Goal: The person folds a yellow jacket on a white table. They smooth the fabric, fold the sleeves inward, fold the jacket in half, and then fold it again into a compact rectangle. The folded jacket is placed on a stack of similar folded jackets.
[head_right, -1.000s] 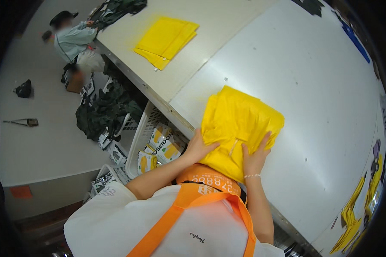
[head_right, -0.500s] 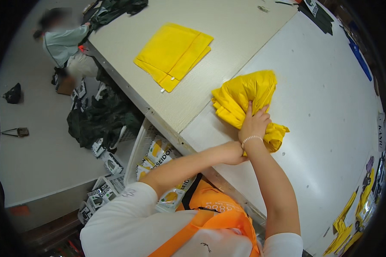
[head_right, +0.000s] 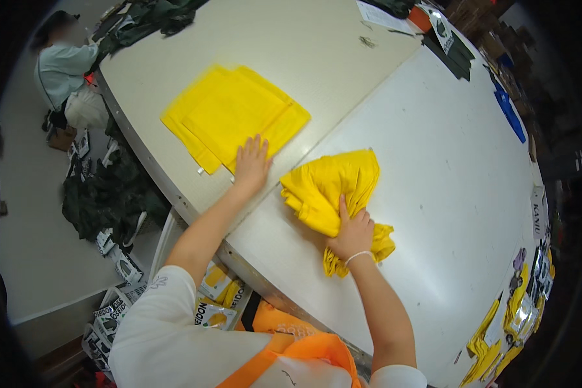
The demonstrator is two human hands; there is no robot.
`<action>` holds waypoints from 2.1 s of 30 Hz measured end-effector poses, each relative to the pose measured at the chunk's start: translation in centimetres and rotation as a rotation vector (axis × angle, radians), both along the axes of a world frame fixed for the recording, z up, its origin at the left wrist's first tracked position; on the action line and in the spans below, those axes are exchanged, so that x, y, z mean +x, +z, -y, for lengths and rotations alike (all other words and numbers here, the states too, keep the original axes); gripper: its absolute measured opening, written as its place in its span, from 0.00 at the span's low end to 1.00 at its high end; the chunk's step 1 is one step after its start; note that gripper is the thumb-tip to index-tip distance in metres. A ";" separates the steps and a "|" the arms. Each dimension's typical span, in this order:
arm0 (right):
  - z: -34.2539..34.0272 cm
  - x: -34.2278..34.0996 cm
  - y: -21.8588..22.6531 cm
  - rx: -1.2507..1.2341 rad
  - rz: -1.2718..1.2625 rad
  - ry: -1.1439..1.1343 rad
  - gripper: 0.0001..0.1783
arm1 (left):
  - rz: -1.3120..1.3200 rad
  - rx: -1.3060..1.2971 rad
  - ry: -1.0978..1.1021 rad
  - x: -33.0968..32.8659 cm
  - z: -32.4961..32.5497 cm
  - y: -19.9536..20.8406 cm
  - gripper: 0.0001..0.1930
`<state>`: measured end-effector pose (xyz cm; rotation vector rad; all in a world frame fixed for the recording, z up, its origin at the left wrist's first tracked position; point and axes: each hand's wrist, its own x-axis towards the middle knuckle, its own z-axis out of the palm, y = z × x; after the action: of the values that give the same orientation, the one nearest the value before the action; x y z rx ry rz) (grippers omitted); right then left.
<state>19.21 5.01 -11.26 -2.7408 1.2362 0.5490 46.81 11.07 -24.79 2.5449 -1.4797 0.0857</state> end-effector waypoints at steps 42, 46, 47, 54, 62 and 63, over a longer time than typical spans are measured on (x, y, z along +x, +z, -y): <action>-9.0 -22.4 -0.6 0.366 0.467 -0.348 0.42 | -1.341 0.032 -0.188 -25.1 -9.0 3.5 0.19; -10.3 -21.5 0.9 0.229 0.358 -0.363 0.43 | -1.111 -0.034 -0.152 -25.4 -6.8 9.2 0.16; -10.5 -21.1 1.2 0.203 0.283 -0.362 0.43 | -1.152 -0.056 -0.154 -25.2 -6.6 10.2 0.14; -8.7 -21.3 0.3 0.192 0.487 -0.497 0.39 | -0.633 -0.011 -0.683 -34.5 -13.9 13.0 0.10; -10.6 -20.8 3.8 0.124 0.321 -0.351 0.37 | -0.484 -0.264 -0.645 -31.8 -4.2 18.5 0.11; -10.8 -20.5 3.7 0.148 0.279 -0.349 0.35 | -0.341 -0.345 -0.737 -32.3 -2.8 17.7 0.11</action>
<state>-1.28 15.78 -7.54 -2.3087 1.4828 0.2048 14.50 13.85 -7.11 1.5412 -1.9340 -0.1755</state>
